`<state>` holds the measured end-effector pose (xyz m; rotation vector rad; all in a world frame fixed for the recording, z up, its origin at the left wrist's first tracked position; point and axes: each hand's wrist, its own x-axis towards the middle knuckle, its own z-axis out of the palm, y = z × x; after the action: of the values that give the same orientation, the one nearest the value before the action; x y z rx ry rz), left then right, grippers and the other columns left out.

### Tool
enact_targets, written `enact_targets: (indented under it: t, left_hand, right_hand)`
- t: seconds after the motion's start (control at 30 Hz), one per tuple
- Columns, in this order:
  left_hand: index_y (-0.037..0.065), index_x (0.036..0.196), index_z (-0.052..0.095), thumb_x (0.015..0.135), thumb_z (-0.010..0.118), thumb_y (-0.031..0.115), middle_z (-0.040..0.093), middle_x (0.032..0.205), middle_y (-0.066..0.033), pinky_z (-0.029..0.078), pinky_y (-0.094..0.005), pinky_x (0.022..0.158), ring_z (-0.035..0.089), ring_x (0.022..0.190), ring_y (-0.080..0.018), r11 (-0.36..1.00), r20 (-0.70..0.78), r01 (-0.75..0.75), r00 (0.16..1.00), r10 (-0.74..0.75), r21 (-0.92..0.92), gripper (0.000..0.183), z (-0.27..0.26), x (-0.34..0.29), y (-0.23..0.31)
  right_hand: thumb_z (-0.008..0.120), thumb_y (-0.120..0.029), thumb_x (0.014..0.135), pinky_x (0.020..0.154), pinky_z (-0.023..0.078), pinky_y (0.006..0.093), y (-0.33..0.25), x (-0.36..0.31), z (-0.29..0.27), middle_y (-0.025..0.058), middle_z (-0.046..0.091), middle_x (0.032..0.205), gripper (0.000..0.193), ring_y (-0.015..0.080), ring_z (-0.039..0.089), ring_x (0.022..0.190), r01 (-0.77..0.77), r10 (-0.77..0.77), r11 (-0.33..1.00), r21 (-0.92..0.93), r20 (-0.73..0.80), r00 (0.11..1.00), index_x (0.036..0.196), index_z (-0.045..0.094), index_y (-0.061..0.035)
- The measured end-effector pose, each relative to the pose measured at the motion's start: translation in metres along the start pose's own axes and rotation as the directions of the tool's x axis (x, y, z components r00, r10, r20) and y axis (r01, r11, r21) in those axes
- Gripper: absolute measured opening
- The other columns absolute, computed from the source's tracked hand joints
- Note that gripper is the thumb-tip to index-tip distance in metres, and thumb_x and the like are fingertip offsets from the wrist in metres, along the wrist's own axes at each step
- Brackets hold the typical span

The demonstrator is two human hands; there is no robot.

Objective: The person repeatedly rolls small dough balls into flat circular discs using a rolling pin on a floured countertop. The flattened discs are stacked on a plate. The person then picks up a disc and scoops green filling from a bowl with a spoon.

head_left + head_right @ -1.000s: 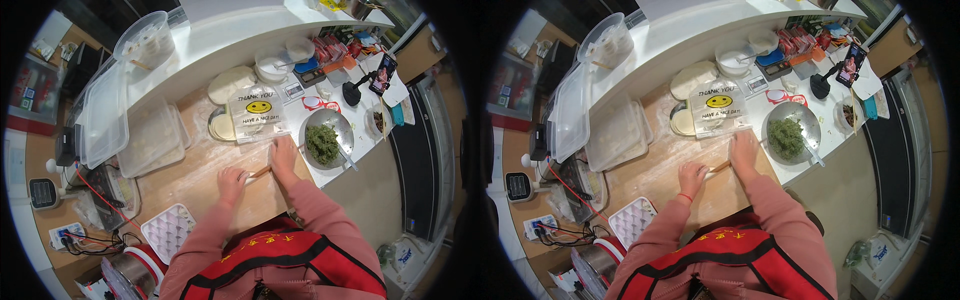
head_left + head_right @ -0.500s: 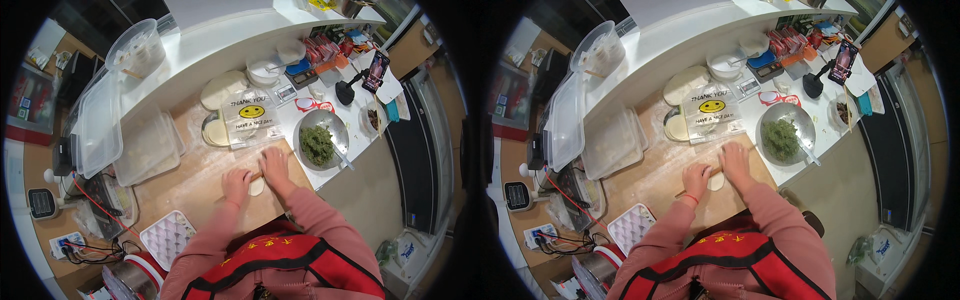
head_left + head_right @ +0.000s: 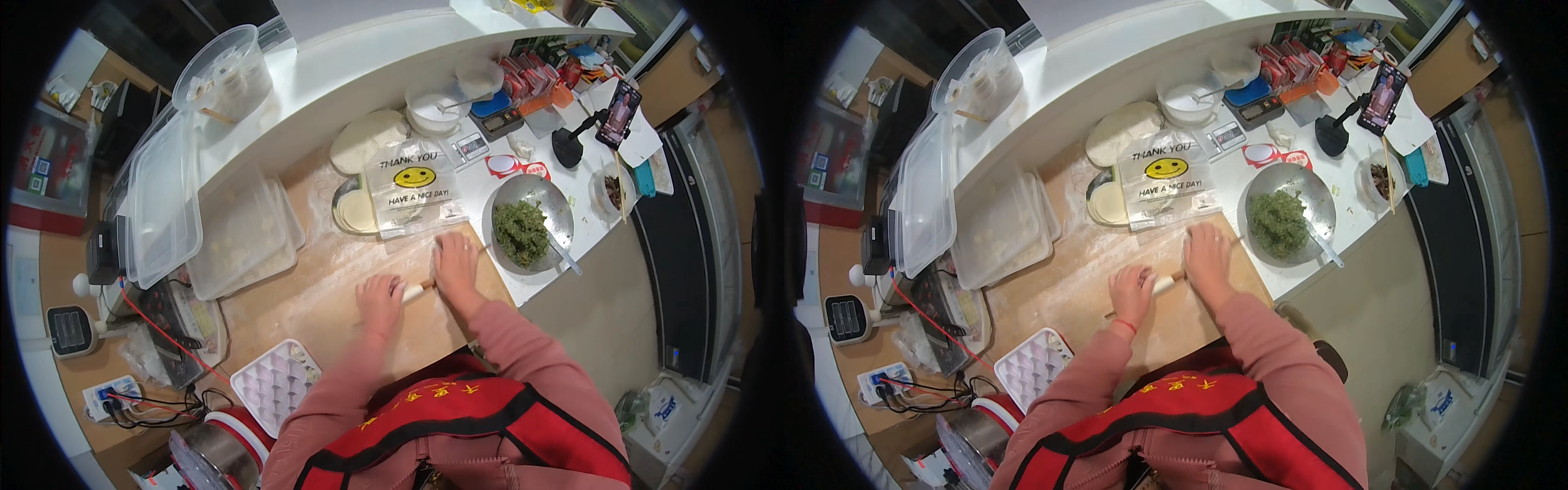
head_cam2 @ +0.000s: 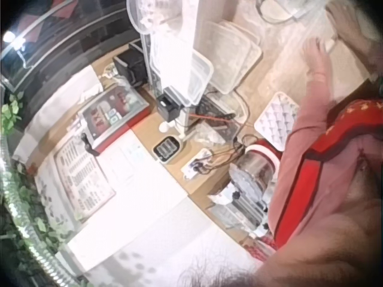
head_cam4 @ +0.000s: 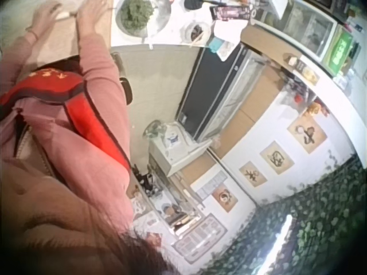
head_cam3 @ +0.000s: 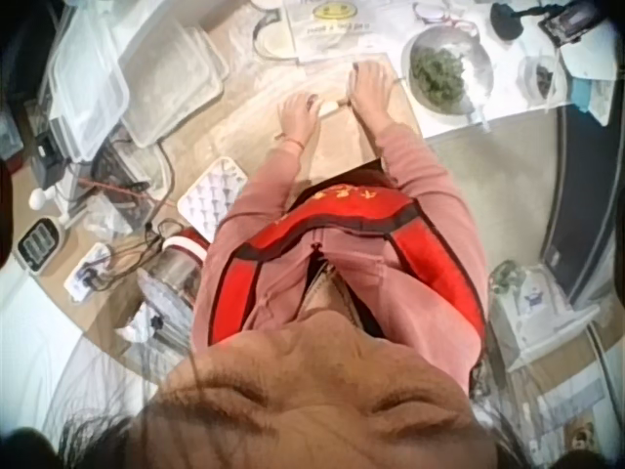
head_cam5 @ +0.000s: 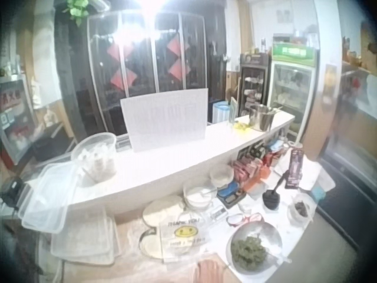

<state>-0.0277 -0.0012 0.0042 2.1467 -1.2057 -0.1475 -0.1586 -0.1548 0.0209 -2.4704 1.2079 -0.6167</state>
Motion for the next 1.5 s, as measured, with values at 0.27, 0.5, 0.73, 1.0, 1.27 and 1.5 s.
enact_targets:
  t: [0.27, 0.5, 0.73, 1.0, 1.27, 1.5]
  left_hand:
    - [0.010, 0.093, 0.071, 0.087, 0.076, 0.019, 0.069, 0.092, -0.0071, 0.043, -0.0460, 0.092, 0.063, 0.096, -0.0303, 0.946, 0.180, 0.325, 0.930, -0.322, 0.010, 0.012, -0.034, -0.050, 0.004]
    - [0.011, 0.092, 0.070, 0.089, 0.074, 0.019, 0.068, 0.093, -0.0075, 0.043, -0.0464, 0.091, 0.062, 0.096, -0.0312, 0.999, 0.017, 0.043, 0.999, -0.043, -0.012, 0.010, -0.013, -0.015, -0.004]
    - [0.010, 0.092, 0.069, 0.088, 0.075, 0.019, 0.066, 0.088, -0.0072, 0.043, -0.0448, 0.086, 0.062, 0.089, -0.0301, 0.995, -0.022, 0.101, 0.995, -0.101, 0.009, 0.011, -0.027, -0.045, -0.012]
    - [0.011, 0.092, 0.072, 0.085, 0.078, 0.018, 0.068, 0.090, -0.0072, 0.044, -0.0441, 0.086, 0.062, 0.093, -0.0303, 0.999, -0.012, -0.009, 1.000, 0.009, -0.040, 0.011, -0.021, -0.006, -0.018]
    - [0.009, 0.090, 0.073, 0.084, 0.079, 0.017, 0.069, 0.087, -0.0075, 0.045, -0.0427, 0.085, 0.064, 0.084, -0.0282, 0.815, 0.056, 0.432, 0.893, -0.447, -0.386, 0.011, -0.027, -0.040, -0.014]
    - [0.011, 0.090, 0.075, 0.088, 0.078, 0.018, 0.070, 0.083, -0.0047, 0.045, -0.0400, 0.080, 0.065, 0.078, -0.0249, 0.998, -0.014, 0.058, 0.998, -0.059, -0.027, 0.008, -0.002, -0.011, 0.017]
  right_hand:
    - [0.064, -0.013, 0.094, 0.098, 0.038, 0.0524, 0.017, -0.099, -0.051, 0.0157, 0.060, 0.117, 0.023, 0.0358, 0.056, 0.112, 0.102, -0.113, 0.992, 0.079, 0.159, 0.981, 0.117, 0.063, -0.0083]
    - [0.063, -0.010, 0.091, 0.097, 0.041, 0.0470, 0.004, 0.000, 0.004, 0.0117, 0.062, 0.111, 0.023, 0.0322, 0.058, 0.108, 0.037, -0.037, 0.999, -0.003, -0.083, 0.996, 0.114, 0.064, -0.0086]
    - [0.065, -0.013, 0.092, 0.097, 0.041, 0.0493, 0.008, -0.066, -0.040, 0.0109, 0.063, 0.113, 0.021, 0.0316, 0.058, 0.111, 0.069, -0.070, 0.997, 0.022, 0.085, 0.994, 0.113, 0.066, -0.0130]
    - [0.064, -0.017, 0.094, 0.099, 0.039, 0.0482, 0.001, 0.019, 0.007, 0.0114, 0.062, 0.112, 0.021, 0.0320, 0.056, 0.113, -0.052, 0.054, 0.998, 0.022, -0.073, 0.996, 0.115, 0.064, -0.0104]
    - [0.074, -0.025, 0.089, 0.101, 0.039, 0.0472, 0.026, -0.088, -0.054, 0.0094, 0.064, 0.108, 0.024, 0.0327, 0.058, 0.110, 0.280, -0.352, 0.927, 0.250, 0.319, 0.880, 0.108, 0.066, -0.0112]
    - [0.076, -0.028, 0.087, 0.099, 0.040, 0.0462, 0.007, -0.038, -0.017, 0.0102, 0.061, 0.110, 0.033, 0.0325, 0.056, 0.109, 0.265, -0.302, 0.939, 0.217, 0.157, 0.940, 0.112, 0.063, -0.0100]
